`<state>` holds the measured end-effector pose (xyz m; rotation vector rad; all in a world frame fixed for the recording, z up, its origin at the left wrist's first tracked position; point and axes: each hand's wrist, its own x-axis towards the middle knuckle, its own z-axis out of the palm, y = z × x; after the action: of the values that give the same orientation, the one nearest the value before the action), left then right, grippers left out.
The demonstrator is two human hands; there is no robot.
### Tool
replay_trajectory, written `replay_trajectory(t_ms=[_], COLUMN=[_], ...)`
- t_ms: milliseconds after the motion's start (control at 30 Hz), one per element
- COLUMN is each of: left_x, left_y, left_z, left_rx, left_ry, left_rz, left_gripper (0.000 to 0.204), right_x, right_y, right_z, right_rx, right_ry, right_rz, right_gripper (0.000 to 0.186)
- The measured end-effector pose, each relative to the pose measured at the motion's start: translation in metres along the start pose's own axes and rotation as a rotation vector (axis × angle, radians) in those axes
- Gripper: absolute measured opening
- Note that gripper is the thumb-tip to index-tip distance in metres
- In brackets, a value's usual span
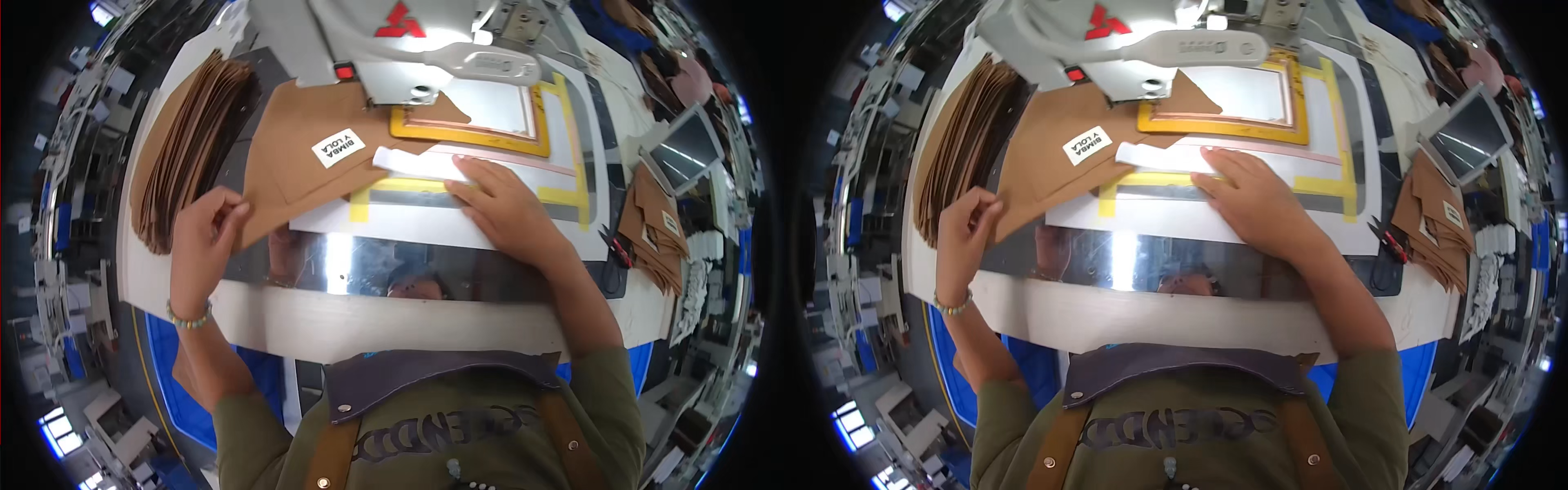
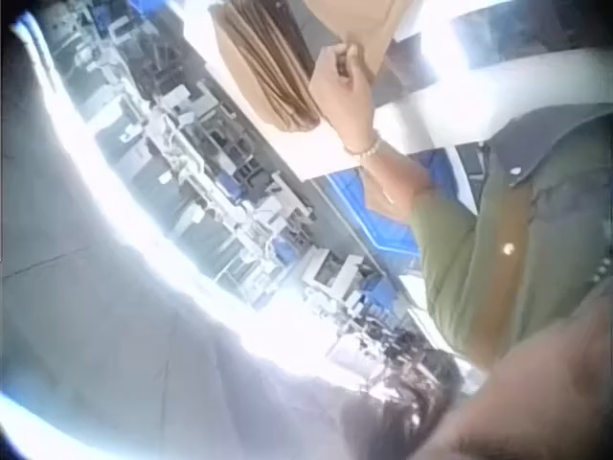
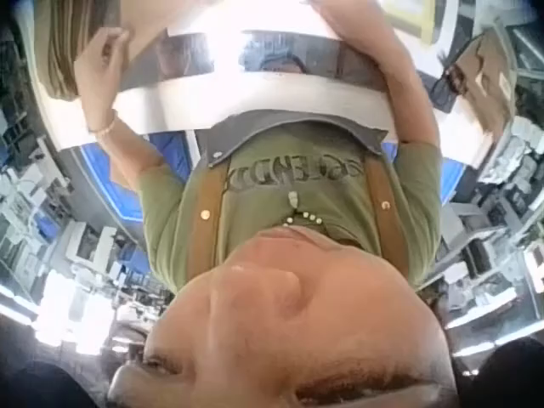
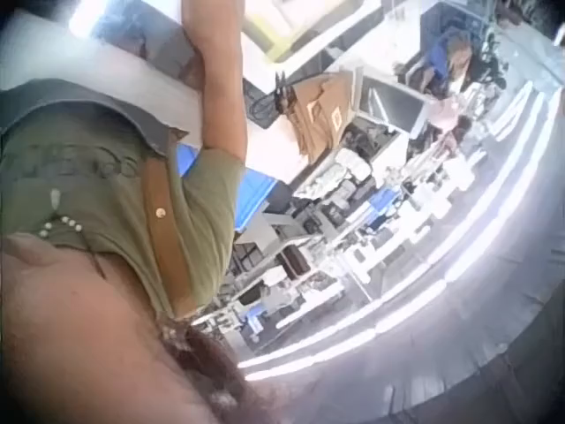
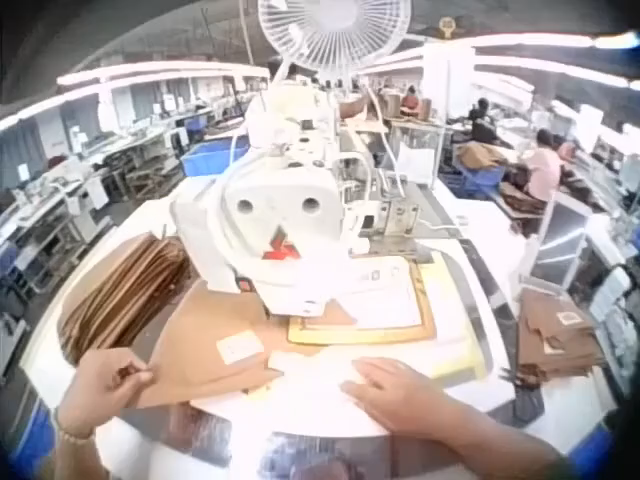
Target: Sewing leather pouches using an industrial sewing machine with a template.
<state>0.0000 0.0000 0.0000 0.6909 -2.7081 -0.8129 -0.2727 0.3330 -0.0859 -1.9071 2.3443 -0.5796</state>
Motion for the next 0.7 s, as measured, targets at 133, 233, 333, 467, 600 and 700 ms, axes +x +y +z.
replay_trajectory(t_ms=[133, 233, 333, 467, 600, 700], left_x=[-0.107, -0.159, -0.19, -0.217, -0.232, -0.233], left_y=[-0.027, -0.027, -0.068, -0.127, -0.148, -0.16], left_z=[-0.04, -0.056, -0.043, -0.021, -0.007, 0.008], left_rx=[-0.061, -0.148, -0.003, 0.452, 0.299, 0.149], left_ry=[-0.157, -0.219, 0.038, 0.422, 0.409, 0.56], left_rz=[-0.11, -0.309, -0.498, -0.522, -0.613, -0.594], left_gripper=[0.013, 0.021, 0.032, 0.046, 0.053, 0.044], right_x=[0.01, 0.002, 0.004, 0.006, 0.006, 0.002], right_y=[0.004, -0.009, -0.008, -0.008, -0.013, -0.008], right_z=[-0.001, 0.002, 0.009, 0.013, 0.012, 0.011], right_rx=[-0.042, -0.015, -0.027, -0.041, -0.044, -0.098], right_ry=[0.043, 0.013, 0.006, -0.015, -0.027, -0.026], right_rz=[-0.017, -0.004, -0.014, -0.014, 0.018, 0.004], right_gripper=[0.045, 0.045, 0.046, 0.045, 0.045, 0.045])
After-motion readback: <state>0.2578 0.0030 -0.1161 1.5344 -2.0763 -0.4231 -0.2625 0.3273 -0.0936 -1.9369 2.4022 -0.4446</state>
